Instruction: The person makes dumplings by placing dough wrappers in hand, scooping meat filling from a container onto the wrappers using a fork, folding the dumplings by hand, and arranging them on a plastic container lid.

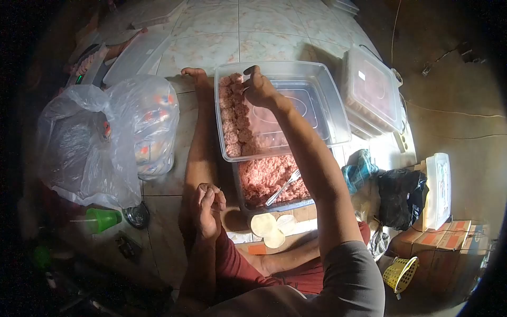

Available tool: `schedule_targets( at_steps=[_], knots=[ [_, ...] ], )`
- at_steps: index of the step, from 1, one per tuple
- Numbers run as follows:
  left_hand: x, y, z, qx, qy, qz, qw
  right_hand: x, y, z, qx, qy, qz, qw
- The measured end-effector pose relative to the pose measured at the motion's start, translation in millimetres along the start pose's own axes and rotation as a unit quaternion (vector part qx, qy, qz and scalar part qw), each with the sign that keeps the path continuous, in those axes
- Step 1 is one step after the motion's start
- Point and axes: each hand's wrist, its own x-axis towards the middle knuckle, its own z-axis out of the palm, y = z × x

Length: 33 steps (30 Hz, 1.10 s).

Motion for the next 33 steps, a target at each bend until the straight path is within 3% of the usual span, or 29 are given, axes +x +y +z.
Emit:
schedule_targets(
  at_steps=[4,6,9,10,11,13,15,17,19,21,22,24,25,27,28,29,31,32,33],
  knots=[
    [0,-1,5,0.015,0.0,-0.029,0.999,-24,-13,-21,0.051,0.001,0.066,0.996],
    [2,-12,3,0.015,-0.01,-0.023,1.0,-50,-28,-45,-0.021,0.113,0.03,0.993],
    [-4,-10,14,0.044,0.004,-0.021,0.999,-124,-79,-84,-0.023,0.17,0.001,0.985],
    [-5,-12,15,0.043,-0.001,-0.028,0.999,-155,-109,-92,-0.067,0.167,0.047,0.983],
    [-7,-17,13,0.062,-0.005,-0.002,0.998,-186,-119,-96,-0.063,0.156,0.097,0.981],
    [-12,-18,13,0.08,-0.013,0.037,0.996,-235,-103,-85,0.013,0.117,0.102,0.988],
    [-20,-17,15,0.14,-0.033,0.042,0.989,-268,-93,-66,-0.081,0.048,0.076,0.993],
    [-33,-26,15,0.158,-0.087,0.081,0.98,-284,-89,-53,-0.093,-0.093,0.125,0.983],
    [-59,-29,34,0.174,-0.128,0.085,0.973,-289,-60,-35,-0.175,-0.118,0.047,0.976],
    [-89,-21,46,0.4,-0.195,0.124,0.887,-279,-35,-21,-0.25,-0.114,0.021,0.961],
    [-95,-32,44,0.497,-0.217,0.207,0.814,-273,-36,-17,-0.295,-0.174,0.025,0.939],
    [-114,-75,34,0.518,-0.254,0.228,0.784,-261,-40,-4,-0.416,-0.258,0.027,0.871],
    [-122,-90,31,0.537,-0.269,0.251,0.759,-257,-35,5,-0.416,-0.257,0.025,0.872],
    [-126,-112,32,0.639,-0.341,0.178,0.666,-249,-12,18,-0.467,-0.259,-0.016,0.845],
    [-128,-123,36,0.692,-0.352,0.115,0.62,-254,-2,12,-0.445,-0.222,-0.093,0.863],
    [-130,-132,33,0.69,-0.355,0.11,0.621,-250,7,14,-0.493,-0.2,-0.094,0.842],
    [-132,-159,26,0.753,-0.314,0.195,0.545,-255,-26,-20,-0.434,-0.176,-0.084,0.879],
    [-129,-185,12,0.727,-0.265,0.313,0.551,-264,-35,-38,-0.351,-0.14,-0.071,0.923],
    [-132,-195,8,0.724,-0.272,0.309,0.553,-276,-42,-54,-0.264,-0.101,-0.056,0.958]
  ],
)
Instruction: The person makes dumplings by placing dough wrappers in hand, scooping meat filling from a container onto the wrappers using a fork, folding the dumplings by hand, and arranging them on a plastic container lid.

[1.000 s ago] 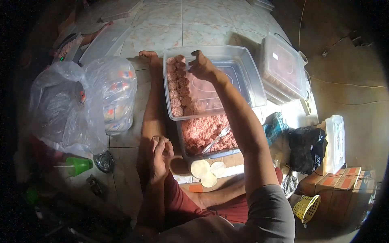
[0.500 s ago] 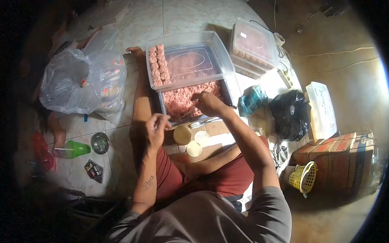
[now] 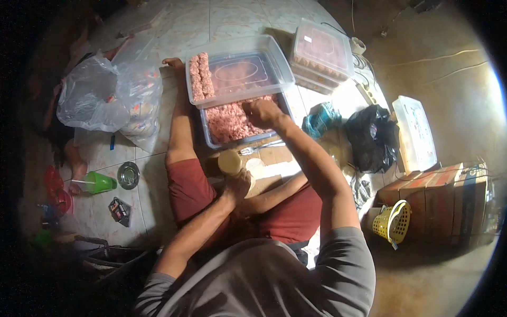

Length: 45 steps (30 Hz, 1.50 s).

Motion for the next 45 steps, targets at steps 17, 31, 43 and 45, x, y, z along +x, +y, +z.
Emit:
schedule_targets(
  at_steps=[17,31,43,45],
  knots=[
    [12,12,-40,0.01,-0.045,0.043,0.998,-134,-55,-40,0.771,0.088,0.08,0.625],
    [-3,-62,-162,-0.765,-0.017,-0.286,0.577,-141,-38,141,0.053,0.109,0.155,0.98],
    [30,-74,-108,-0.512,0.013,-0.327,0.794,-168,-7,143,0.138,0.176,0.129,0.966],
    [33,-72,-113,-0.519,0.015,-0.34,0.784,-168,-10,123,0.202,0.117,0.176,0.956]
  ],
)
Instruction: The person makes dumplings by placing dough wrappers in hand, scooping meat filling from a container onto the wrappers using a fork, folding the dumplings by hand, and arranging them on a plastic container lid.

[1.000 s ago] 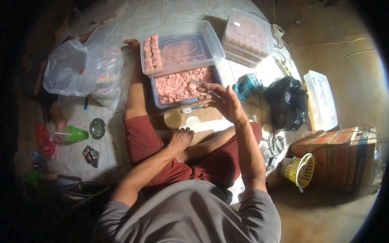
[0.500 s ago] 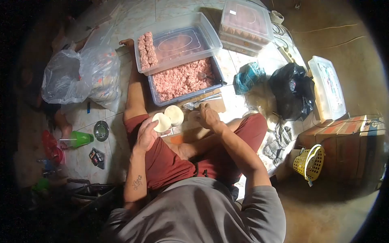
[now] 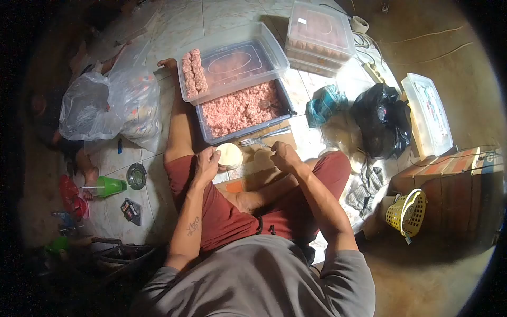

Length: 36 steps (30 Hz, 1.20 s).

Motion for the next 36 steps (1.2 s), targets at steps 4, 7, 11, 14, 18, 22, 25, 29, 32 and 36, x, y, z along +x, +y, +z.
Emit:
schedule_targets(
  at_steps=[4,7,11,14,18,22,25,29,32,36],
  knots=[
    [-13,31,3,0.078,0.011,-0.032,0.996,-7,-4,-3,-0.004,-0.036,0.076,0.996],
    [-5,28,1,0.328,0.032,0.049,0.943,-5,0,25,-0.099,-0.022,0.069,0.992],
    [-9,28,2,0.248,0.061,0.056,0.965,1,24,52,-0.131,0.073,0.084,0.985],
    [-21,14,0,0.282,0.06,0.091,0.953,0,11,23,-0.161,-0.03,0.042,0.986],
    [-57,50,1,0.268,0.038,0.146,0.952,-1,-87,-56,-0.044,-0.19,-0.003,0.981],
    [-47,30,15,-0.184,-0.212,0.111,0.953,22,-187,-101,0.049,-0.251,0.035,0.966],
    [-35,19,16,-0.306,-0.215,0.054,0.926,51,-198,-100,0.007,-0.257,0.0,0.966],
    [-33,15,6,-0.313,-0.121,0.034,0.942,114,-160,-81,-0.162,-0.098,-0.11,0.976],
    [-33,-5,9,-0.267,-0.122,0.059,0.954,151,-152,-60,-0.308,-0.098,-0.136,0.937],
    [-26,-16,8,-0.233,-0.101,0.093,0.963,183,-84,18,-0.531,-0.123,-0.37,0.752]
  ],
)
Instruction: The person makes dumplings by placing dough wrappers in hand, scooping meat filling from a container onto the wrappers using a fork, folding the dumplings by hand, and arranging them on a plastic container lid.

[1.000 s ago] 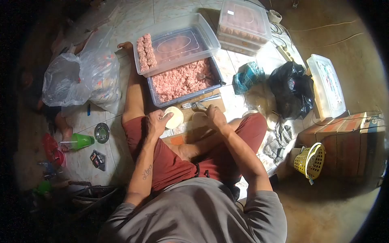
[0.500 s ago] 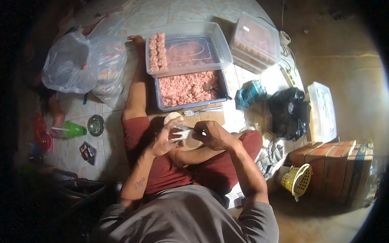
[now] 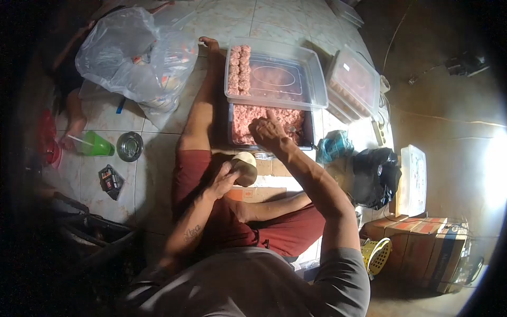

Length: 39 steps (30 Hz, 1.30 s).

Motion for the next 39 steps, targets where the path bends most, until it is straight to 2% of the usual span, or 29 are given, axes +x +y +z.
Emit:
schedule_targets(
  at_steps=[1,2,3,4,6,7,8,9,11,12,13,15,16,17,18,21,23,24,25,26,27,29,30,31,33,34,35,37,39],
  knots=[
    [-1,-3,-3,-0.002,0.002,0.02,1.0,3,3,-18,0.036,-0.002,-0.018,0.999],
    [-2,-25,-5,0.006,0.064,0.077,0.995,6,13,-37,0.076,0.003,-0.026,0.997],
    [-3,-26,-6,0.003,0.066,0.076,0.995,9,19,-54,0.101,-0.004,-0.022,0.995],
    [-4,-22,-6,-0.079,0.029,0.055,0.995,23,23,-80,0.122,-0.144,0.062,0.98],
    [-1,-12,-4,-0.164,-0.009,0.04,0.986,28,15,-80,0.104,-0.185,0.034,0.977],
    [3,-4,-6,-0.061,-0.004,0.015,0.998,29,13,-77,0.089,-0.223,0.007,0.971],
    [5,2,-5,0.041,0.002,-0.011,0.999,26,16,-73,0.081,-0.206,-0.016,0.975],
    [6,-4,-7,0.039,0.003,-0.013,0.999,21,22,-70,0.082,-0.208,-0.017,0.975],
    [11,-18,-10,0.027,-0.012,0.01,1.0,14,32,-64,0.175,-0.17,0.048,0.968],
    [8,-29,-8,0.027,-0.013,0.009,1.0,18,20,-62,0.103,-0.205,0.047,0.972],
    [2,-38,-3,0.028,0.056,0.078,0.995,22,11,-65,0.129,-0.203,0.015,0.971],
    [4,-48,-4,0.03,0.127,0.148,0.98,18,20,-81,0.25,-0.168,0.023,0.953],
    [7,-49,-8,0.08,0.11,0.091,0.987,11,20,-73,0.254,-0.167,0.023,0.952],
    [12,-49,-12,0.13,0.092,0.037,0.986,5,24,-64,0.274,-0.108,0.044,0.954],
    [12,-51,-11,0.132,0.092,0.036,0.986,0,25,-61,0.294,-0.051,0.065,0.952],
    [16,-46,-12,0.091,0.106,-0.068,0.988,-5,10,-54,0.365,-0.054,0.101,0.924],
    [8,15,-3,-0.058,0.023,-0.1,0.993,-14,19,-94,0.403,-0.065,0.131,0.903],
    [10,24,1,-0.052,0.022,-0.098,0.994,-22,22,-105,0.468,-0.051,0.185,0.863],
    [12,30,7,-0.224,0.013,-0.13,0.966,-34,26,-109,0.529,-0.036,0.238,0.814],
    [17,35,11,-0.388,0.0,-0.16,0.908,-50,26,-82,0.438,0.126,0.14,0.879],
    [23,38,10,-0.381,-0.006,-0.16,0.911,-57,24,-88,0.435,0.133,0.146,0.878],
    [38,45,7,-0.47,-0.018,-0.117,0.874,-69,14,-123,0.537,0.151,0.256,0.789],
    [48,55,15,-0.498,0.025,-0.088,0.863,-73,5,-153,0.552,0.105,0.35,0.75],
    [59,58,19,-0.492,0.021,-0.089,0.866,-79,-9,-139,0.585,0.166,0.349,0.713],
    [80,63,24,-0.581,-0.176,0.032,0.794,-84,-37,-117,0.511,0.263,0.291,0.765],
    [84,65,26,-0.583,-0.129,0.008,0.802,-84,-50,-112,0.502,0.279,0.301,0.762],
    [80,65,31,-0.578,-0.131,0.001,0.805,-85,-62,-108,0.493,0.294,0.312,0.757],
    [70,80,44,-0.503,-0.006,0.001,0.864,-88,-70,-111,0.514,0.307,0.323,0.732],
    [68,73,41,-0.505,-0.028,-0.008,0.863,-94,-84,-115,0.521,0.252,0.289,0.763]
  ],
)
